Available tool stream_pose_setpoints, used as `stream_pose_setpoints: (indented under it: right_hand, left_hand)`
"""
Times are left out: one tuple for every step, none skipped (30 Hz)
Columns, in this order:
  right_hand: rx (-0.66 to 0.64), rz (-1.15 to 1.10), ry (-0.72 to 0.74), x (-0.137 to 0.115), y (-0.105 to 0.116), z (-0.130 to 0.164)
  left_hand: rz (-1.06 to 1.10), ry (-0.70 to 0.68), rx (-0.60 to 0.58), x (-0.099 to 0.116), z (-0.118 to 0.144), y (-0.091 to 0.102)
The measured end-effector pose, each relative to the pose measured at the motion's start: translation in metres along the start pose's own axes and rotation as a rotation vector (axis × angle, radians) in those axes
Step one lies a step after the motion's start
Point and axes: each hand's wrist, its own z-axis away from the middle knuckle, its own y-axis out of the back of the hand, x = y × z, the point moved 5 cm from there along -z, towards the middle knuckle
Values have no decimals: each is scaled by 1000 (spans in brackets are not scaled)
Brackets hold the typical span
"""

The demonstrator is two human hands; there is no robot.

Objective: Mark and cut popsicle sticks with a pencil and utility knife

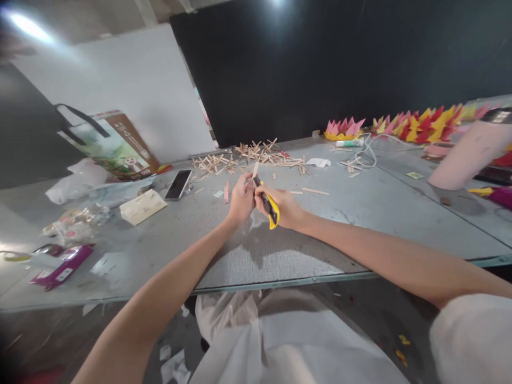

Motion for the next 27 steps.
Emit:
stream_pose_setpoints:
  right_hand:
    - [3,62,40,-3,-2,0]
    - [10,109,69,-5,-3,1]
    - [6,149,90,-7,-4,2]
    - [-12,192,110,-9,-5,3]
    - [-41,243,135,-10,-7,4]
    - [-79,299,161,-12,-9,5]
    - [-116,352,184,-13,-10,6]
    - [-142,395,198,-14,-11,7]
    - [-154,422,201,-14,-12,8]
    - [-154,433,198,-13,-11,8]
    - [-154,430,195,-13,-11,8]
    - [-154,421,194,-12,-12,8]
    - [-155,411,193,-11,-12,8]
    - [-160,402,190,-10,-13,8]
    - [-166,393,181,-8,-13,9]
    - [-171,383,169,-6,-14,9]
    - [-176,371,154,-5,-14,10]
    - [-180,359,139,-3,-15,10]
    - [-182,347,129,-1,-15,10]
    - [-182,335,124,0,-15,11]
    - [-180,323,122,1,-15,11]
    - [-177,309,117,2,-15,11]
    - [-173,293,104,4,-14,11]
    - [-171,274,82,6,-14,10]
    - [-170,252,53,8,-15,10]
    - [-169,227,19,11,-16,9]
    - [-163,202,-17,13,-17,9]
  left_hand:
    - [13,-1,19,0,-1,0]
    - [17,-6,28,0,-1,0]
    - [18,-8,32,-2,-2,0]
    - [18,-7,38,-4,-2,1]
    - [19,-11,38,-6,-2,2]
    - [18,-24,29,-9,-3,4]
    - [12,-50,16,-11,-3,5]
    - [-3,-89,-16,-13,-2,6]
    - [-23,-126,-57,-15,-2,6]
    - [-44,-151,-86,-16,-1,7]
    - [-59,-167,-108,-17,-1,7]
    - [-67,-174,-121,-18,-1,7]
    - [-69,-173,-127,-18,-1,7]
    - [-71,-168,-134,-18,-1,7]
    - [-77,-161,-142,-17,-1,7]
    - [-88,-150,-148,-16,-1,6]
    - [-106,-134,-150,-15,-1,6]
    - [-127,-116,-145,-15,-2,6]
    - [-149,-100,-134,-15,-3,7]
    - [-166,-89,-122,-15,-4,7]
    - [-179,-85,-111,-16,-4,8]
    - [-187,-87,-105,-17,-5,8]
    - [-192,-92,-107,-19,-6,8]
    - [-193,-95,-115,-21,-6,8]
    - [-192,-94,-132,-24,-6,7]
    - [-192,-91,-154,-27,-7,6]
    - [-195,-88,-174,-30,-7,5]
